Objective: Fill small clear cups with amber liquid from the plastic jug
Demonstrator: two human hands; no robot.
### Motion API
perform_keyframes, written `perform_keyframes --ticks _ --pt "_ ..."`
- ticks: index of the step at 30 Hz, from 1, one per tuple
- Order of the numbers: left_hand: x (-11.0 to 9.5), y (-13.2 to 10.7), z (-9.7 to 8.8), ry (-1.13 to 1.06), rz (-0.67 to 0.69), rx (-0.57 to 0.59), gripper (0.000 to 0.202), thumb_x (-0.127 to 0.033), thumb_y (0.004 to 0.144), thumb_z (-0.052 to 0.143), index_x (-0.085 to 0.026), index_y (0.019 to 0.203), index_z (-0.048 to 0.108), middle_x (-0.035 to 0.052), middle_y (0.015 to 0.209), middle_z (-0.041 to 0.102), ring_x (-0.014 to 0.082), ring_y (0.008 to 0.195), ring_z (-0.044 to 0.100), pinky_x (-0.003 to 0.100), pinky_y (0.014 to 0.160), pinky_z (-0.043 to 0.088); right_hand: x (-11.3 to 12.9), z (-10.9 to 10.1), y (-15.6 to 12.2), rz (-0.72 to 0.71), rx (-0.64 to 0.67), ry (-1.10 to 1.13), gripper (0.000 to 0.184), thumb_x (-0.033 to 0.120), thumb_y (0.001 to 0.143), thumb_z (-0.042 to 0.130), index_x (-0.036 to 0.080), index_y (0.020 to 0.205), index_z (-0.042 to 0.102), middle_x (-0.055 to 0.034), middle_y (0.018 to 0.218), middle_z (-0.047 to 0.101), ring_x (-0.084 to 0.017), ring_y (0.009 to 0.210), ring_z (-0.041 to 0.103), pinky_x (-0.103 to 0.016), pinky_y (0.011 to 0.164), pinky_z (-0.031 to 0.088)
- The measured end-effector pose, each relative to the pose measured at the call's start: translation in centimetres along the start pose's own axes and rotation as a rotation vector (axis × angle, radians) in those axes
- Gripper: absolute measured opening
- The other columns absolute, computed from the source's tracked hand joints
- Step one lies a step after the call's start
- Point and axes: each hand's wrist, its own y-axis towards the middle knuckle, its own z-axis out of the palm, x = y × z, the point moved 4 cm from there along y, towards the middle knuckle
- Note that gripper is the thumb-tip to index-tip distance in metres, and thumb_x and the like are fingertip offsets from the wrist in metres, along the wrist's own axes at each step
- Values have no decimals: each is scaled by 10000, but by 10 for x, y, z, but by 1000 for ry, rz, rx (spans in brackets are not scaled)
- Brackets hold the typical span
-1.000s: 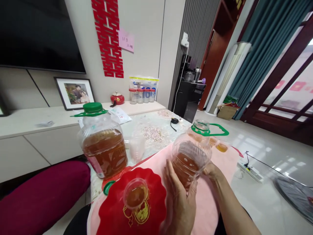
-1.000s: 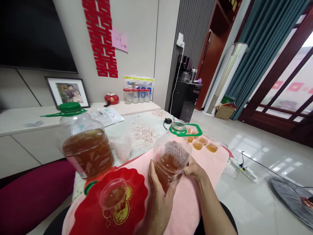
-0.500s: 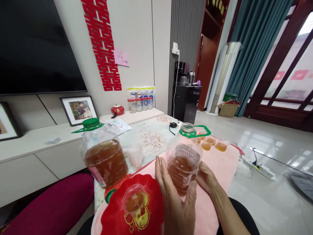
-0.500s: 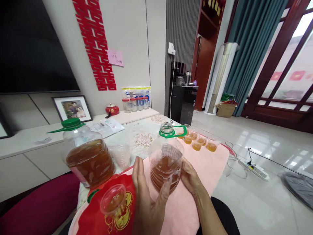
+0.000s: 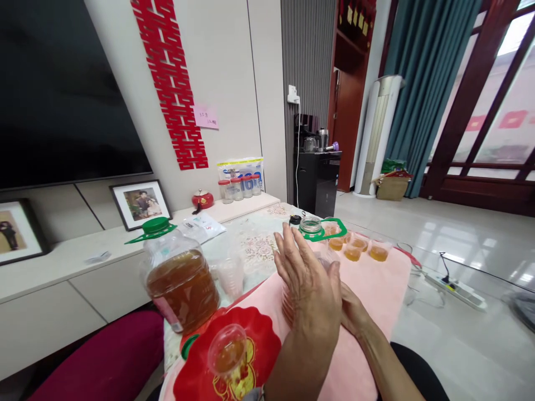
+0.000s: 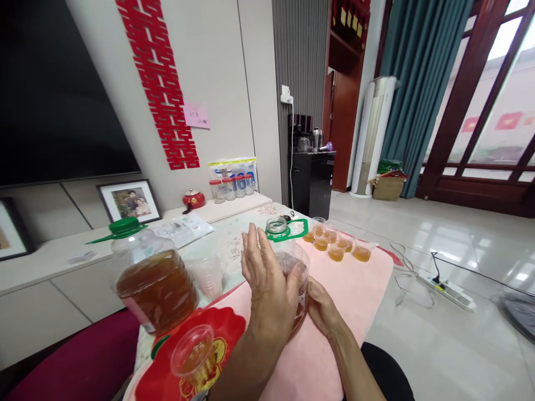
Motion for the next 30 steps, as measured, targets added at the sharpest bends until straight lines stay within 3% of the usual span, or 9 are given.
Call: perform_keyframes --ticks 3,9,12,16,19,22,25,27,30 --pt "-5 -4 1 61 40 -116 819 -220 907 596 -86 1596 174 235 1648 324 430 1563 287 687 1213 392 -4 -7 0 -6 -17 13 493 528 827 812 246 1229 775 -111 1376 718 -343 1328 619 -520 1193 397" --pt "-4 -8 1 34 70 -113 860 -166 923 583 -146 1634 100 239 1625 343 388 1538 375 602 1194 491 -6 -7 1 6 -9 25 511 497 855 799 242 1295 747 -105 1423 692 -335 1357 601 -510 1180 411" --pt "-2 -15 -1 94 158 -98 808 -189 948 565 -137 1640 152 236 1642 313 393 1543 364 597 1194 502 -4 -6 1 -13 -4 21 493 526 816 826 252 1223 782 -87 1336 743 -320 1298 640 -477 1168 427" --pt "2 -32 -13 115 267 -51 700 -111 940 511 -348 1584 373 124 1703 217 382 1588 300 599 1203 487 -3 -3 0 -26 10 5 477 544 810 819 237 1174 799 -98 1262 770 -330 1208 684 -486 1144 449" --pt "11 -46 -29 79 275 60 704 -199 963 522 -413 1605 330 62 1737 170 369 1590 309 594 1201 493 -1 -2 0 -46 2 -19 440 555 803 824 250 1121 811 -89 1160 799 -322 1094 721 -484 1078 496" --pt "33 -56 -58 64 196 28 710 -328 991 506 -406 1640 227 65 1729 214 346 1553 383 584 1159 534 -1 -4 0 -55 -22 -55 444 584 788 830 233 1061 823 -98 1075 814 -321 1005 738 -499 1028 521" --pt "66 -62 -86 114 95 89 875 -427 940 626 -390 1657 126 115 1703 253 357 1526 419 549 1112 575 -1 -8 -2 -51 -62 -73 431 610 719 868 235 927 823 -83 950 820 -322 938 745 -518 1015 531" --pt "93 -67 -106 96 -27 82 970 -482 889 692 -363 1656 111 138 1687 272 377 1543 386 570 1131 552 -2 -11 -4 -38 -90 -75 455 631 667 889 241 891 816 -80 907 818 -349 984 741 -537 1038 520" --pt "131 -79 -126 3 -263 117 1135 -528 786 782 -297 1649 82 166 1698 234 389 1582 310 622 1228 437 -1 -15 -6 -17 -139 -68 374 610 701 872 274 842 793 -62 968 821 -357 1119 715 -544 1109 474"
